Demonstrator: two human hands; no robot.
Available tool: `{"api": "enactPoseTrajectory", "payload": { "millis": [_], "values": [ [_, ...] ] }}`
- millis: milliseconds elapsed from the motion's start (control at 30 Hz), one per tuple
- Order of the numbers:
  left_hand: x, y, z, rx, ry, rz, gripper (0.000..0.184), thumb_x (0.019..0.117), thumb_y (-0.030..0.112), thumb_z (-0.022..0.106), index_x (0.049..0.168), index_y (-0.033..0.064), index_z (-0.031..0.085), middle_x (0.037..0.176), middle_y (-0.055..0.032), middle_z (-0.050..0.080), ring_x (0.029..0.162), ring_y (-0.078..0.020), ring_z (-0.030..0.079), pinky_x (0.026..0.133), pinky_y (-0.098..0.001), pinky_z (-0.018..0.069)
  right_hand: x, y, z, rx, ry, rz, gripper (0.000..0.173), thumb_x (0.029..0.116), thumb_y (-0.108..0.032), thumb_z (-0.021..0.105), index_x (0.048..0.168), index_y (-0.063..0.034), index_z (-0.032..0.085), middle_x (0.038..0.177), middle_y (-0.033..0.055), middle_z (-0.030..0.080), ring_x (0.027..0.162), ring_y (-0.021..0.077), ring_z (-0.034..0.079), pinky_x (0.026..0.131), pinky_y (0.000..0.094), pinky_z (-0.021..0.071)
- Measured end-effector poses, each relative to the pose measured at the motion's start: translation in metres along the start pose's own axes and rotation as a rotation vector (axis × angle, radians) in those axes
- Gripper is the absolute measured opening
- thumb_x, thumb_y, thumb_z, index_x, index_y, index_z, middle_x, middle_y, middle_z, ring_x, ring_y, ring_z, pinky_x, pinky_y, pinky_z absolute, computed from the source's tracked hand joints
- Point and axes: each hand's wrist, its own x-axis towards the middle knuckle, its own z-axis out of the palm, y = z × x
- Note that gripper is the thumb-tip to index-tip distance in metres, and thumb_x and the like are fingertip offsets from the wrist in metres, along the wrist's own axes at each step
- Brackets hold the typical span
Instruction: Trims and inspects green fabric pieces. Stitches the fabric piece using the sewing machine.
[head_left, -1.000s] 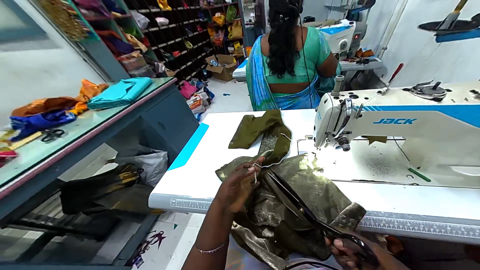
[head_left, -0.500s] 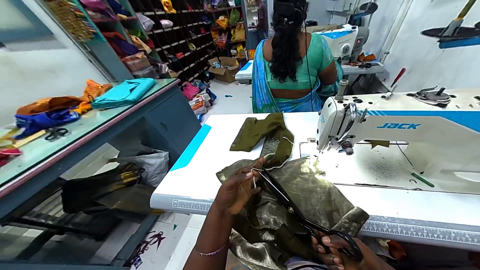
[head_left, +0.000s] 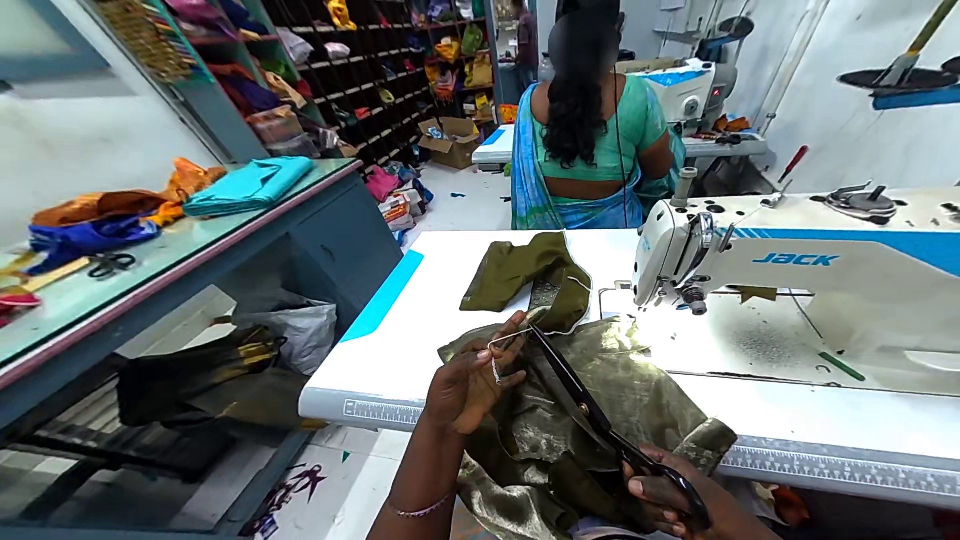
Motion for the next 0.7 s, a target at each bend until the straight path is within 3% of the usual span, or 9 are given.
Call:
{"api": "enactPoseTrajectory", "payload": {
  "millis": [100, 167, 267, 300, 367, 433, 500, 600, 700],
  "values": [
    [-0.001, 0.003, 0.0, 0.025, 0.021, 0.041, 0.02, 0.0836, 0.034, 0.077, 0.092, 0.0157, 0.077, 0.159, -0.0072, 0.048, 0.139, -0.0299, 0.054, 0.099, -0.05, 0.0535, -0.009, -0.001, -0.005, -0.053, 0.017, -0.036, 0.018, 0.0891, -0.018, 0.074, 0.1, -0.0186, 0.06, 0.07, -0.0101, 0.055, 0.049, -0.0035, 0.047, 0.047, 0.0116, 0.0411],
    [-0.004, 0.013, -0.001, 0.152, 0.227, 0.195, 0.017, 0.0907, 0.035, 0.071, 0.094, 0.0194, 0.075, 0.143, -0.007, 0.063, 0.124, -0.0281, 0.065, 0.094, -0.048, 0.0581, -0.025, -0.004, -0.014, -0.119, 0.048, -0.06, 0.017, 0.0894, -0.023, 0.075, 0.099, -0.0205, 0.061, 0.069, -0.0117, 0.056, 0.049, -0.0043, 0.046, 0.046, 0.0117, 0.0402],
    [-0.018, 0.05, -0.02, 0.668, 0.888, 0.449, 0.043, 0.1019, 0.009, 0.056, 0.144, 0.011, 0.048, 0.143, -0.0038, 0.052, 0.118, -0.0133, 0.059, 0.094, -0.0366, 0.0552, -0.066, -0.016, -0.028, -0.281, 0.213, -0.109, 0.013, 0.0907, -0.021, 0.071, 0.101, -0.0213, 0.063, 0.071, -0.0147, 0.059, 0.051, -0.0047, 0.048, 0.046, 0.013, 0.0408],
    [-0.029, 0.065, -0.035, 0.892, 1.098, 0.468, 0.063, 0.0963, 0.006, 0.063, 0.154, 0.0064, 0.038, 0.155, -0.0106, 0.041, 0.132, -0.0167, 0.05, 0.103, -0.0363, 0.0494, -0.084, -0.022, -0.033, -0.341, 0.294, -0.119, 0.012, 0.0923, -0.018, 0.068, 0.103, -0.0202, 0.063, 0.073, -0.0146, 0.061, 0.052, -0.0046, 0.049, 0.047, 0.0134, 0.0415],
    [-0.055, 0.092, -0.056, 1.309, 1.298, 0.388, 0.083, 0.0926, 0.013, 0.068, 0.157, -0.0133, 0.023, 0.165, -0.0376, 0.011, 0.153, -0.0484, 0.019, 0.124, -0.0535, 0.0232, -0.113, -0.032, -0.043, -0.49, 0.503, -0.124, 0.012, 0.0942, -0.012, 0.065, 0.105, -0.0148, 0.061, 0.079, -0.0126, 0.063, 0.055, -0.004, 0.052, 0.049, 0.014, 0.0445],
    [-0.075, 0.095, -0.058, 1.627, 1.356, 0.251, 0.05, 0.0989, 0.022, 0.063, 0.131, -0.016, 0.057, 0.139, -0.0456, 0.048, 0.13, -0.0598, 0.048, 0.11, -0.0689, 0.0359, -0.129, -0.039, -0.054, -0.66, 0.759, -0.09, 0.015, 0.0947, -0.013, 0.067, 0.107, -0.0088, 0.06, 0.081, -0.0097, 0.062, 0.058, -0.0017, 0.054, 0.053, 0.0171, 0.0474],
    [-0.087, 0.086, -0.053, 1.762, 1.133, 0.108, 0.032, 0.1028, 0.016, 0.061, 0.112, -0.0134, 0.068, 0.106, -0.0389, 0.065, 0.1, -0.0566, 0.062, 0.089, -0.0734, 0.0432, -0.132, -0.041, -0.074, -0.827, 0.973, -0.031, 0.026, 0.0948, -0.018, 0.07, 0.112, -0.0006, 0.062, 0.088, 0.001, 0.061, 0.065, 0.0063, 0.055, 0.059, 0.0273, 0.0498],
    [-0.1, 0.069, -0.047, 1.871, 0.526, -0.284, 0.038, 0.0932, -0.005, 0.069, 0.13, -0.0047, 0.062, 0.124, -0.0302, 0.064, 0.109, -0.05, 0.065, 0.094, -0.0686, 0.0503, -0.121, -0.044, -0.106, -1.016, 1.185, -0.003, 0.029, 0.0951, -0.019, 0.074, 0.111, 0.0041, 0.066, 0.09, 0.0185, 0.064, 0.075, 0.0281, 0.058, 0.07, 0.0528, 0.0481],
    [-0.112, 0.038, -0.026, 1.842, 0.149, -0.443, 0.049, 0.0806, -0.014, 0.076, 0.127, -0.002, 0.065, 0.122, -0.0297, 0.064, 0.111, -0.0505, 0.063, 0.094, -0.0682, 0.0502, -0.102, -0.056, -0.115, -1.113, 1.274, 0.006, 0.03, 0.0962, -0.018, 0.074, 0.11, 0.0072, 0.068, 0.093, 0.0269, 0.066, 0.084, 0.0418, 0.061, 0.077, 0.0649, 0.0469]
  ]
}}
